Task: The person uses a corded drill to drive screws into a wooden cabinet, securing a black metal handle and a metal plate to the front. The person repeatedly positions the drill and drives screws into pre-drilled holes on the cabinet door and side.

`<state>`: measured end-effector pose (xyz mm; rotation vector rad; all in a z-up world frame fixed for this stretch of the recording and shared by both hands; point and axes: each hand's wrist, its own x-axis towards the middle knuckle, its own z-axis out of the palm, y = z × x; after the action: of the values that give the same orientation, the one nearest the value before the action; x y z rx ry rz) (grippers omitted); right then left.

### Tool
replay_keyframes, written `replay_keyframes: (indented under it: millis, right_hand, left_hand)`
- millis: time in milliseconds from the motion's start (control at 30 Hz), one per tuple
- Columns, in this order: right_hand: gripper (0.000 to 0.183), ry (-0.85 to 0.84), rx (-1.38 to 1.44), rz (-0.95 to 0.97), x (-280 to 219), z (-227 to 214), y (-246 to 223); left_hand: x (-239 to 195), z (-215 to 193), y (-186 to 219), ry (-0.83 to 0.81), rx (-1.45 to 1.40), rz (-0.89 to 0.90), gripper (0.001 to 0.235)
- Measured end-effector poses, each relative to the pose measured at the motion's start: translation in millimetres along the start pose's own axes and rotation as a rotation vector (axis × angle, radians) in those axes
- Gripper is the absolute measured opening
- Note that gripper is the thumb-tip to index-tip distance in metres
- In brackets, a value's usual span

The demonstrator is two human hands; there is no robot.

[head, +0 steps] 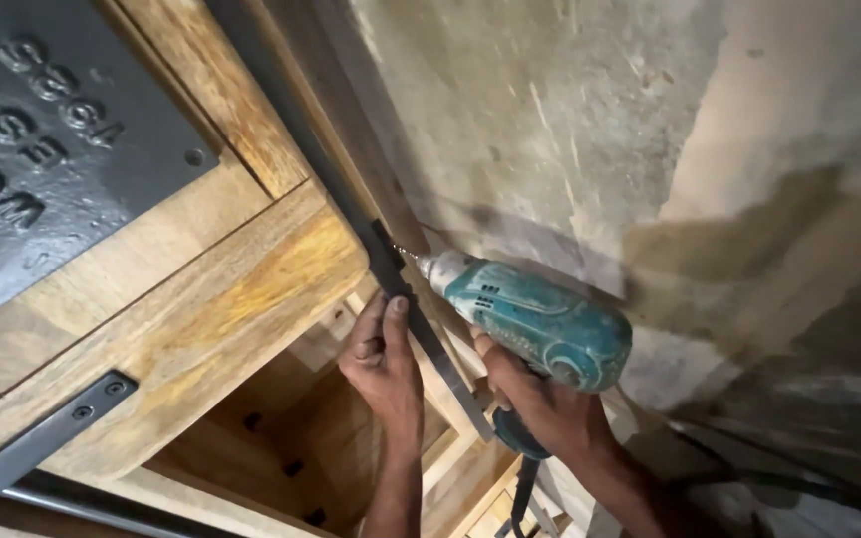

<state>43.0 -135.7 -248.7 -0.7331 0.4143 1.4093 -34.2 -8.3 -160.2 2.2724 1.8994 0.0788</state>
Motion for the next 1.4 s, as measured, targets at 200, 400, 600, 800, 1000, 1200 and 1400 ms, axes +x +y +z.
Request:
replay_keyframes:
  millis: [200,400,600,800,1000,1200,1400]
  right_hand:
    - [0.015,0.006,0.078,0.184,4.8,1.2,-13.2]
    - [0.017,-0.002,0.036,0.172,6.9,3.8,-15.8]
    - [0.019,-0.012,0.038,0.173,7.9,2.6,-13.5]
    - [0.019,0.01,-0.143,-0.14,4.1,4.7,6.7]
    - [0.017,-0.005,0.094,0.251,10.3,4.3,-9.4]
    - [0.01,-0.064,-0.091,-0.06,13.4,3.3,34.7]
    - [0.017,-0.111,-0.248,-0.213,7.2,5.9,63.6]
  left_hand:
    - [0.3,-1.4,-5.2,-0.035,-0.17,-0.018,0.027]
    - [1.2,-3.0,-8.8,-0.019,-0.111,-0.03,0.028]
    - [1.2,-2.5,-18.7,-0.008,-0.137,0.006,0.027]
    - [2.0,-4.4,-18.0,-0.014,-0.05,-0.009,0.027]
    - [2.7,-1.8,-14.8,-0.008,-0.092,0.012,0.026]
    - [3.1,-0.4,-20.4,-0.024,-0.102,0.038,0.024]
    - [5.4,-1.5,-11.9,-0.056,-0.105,0.042,0.025]
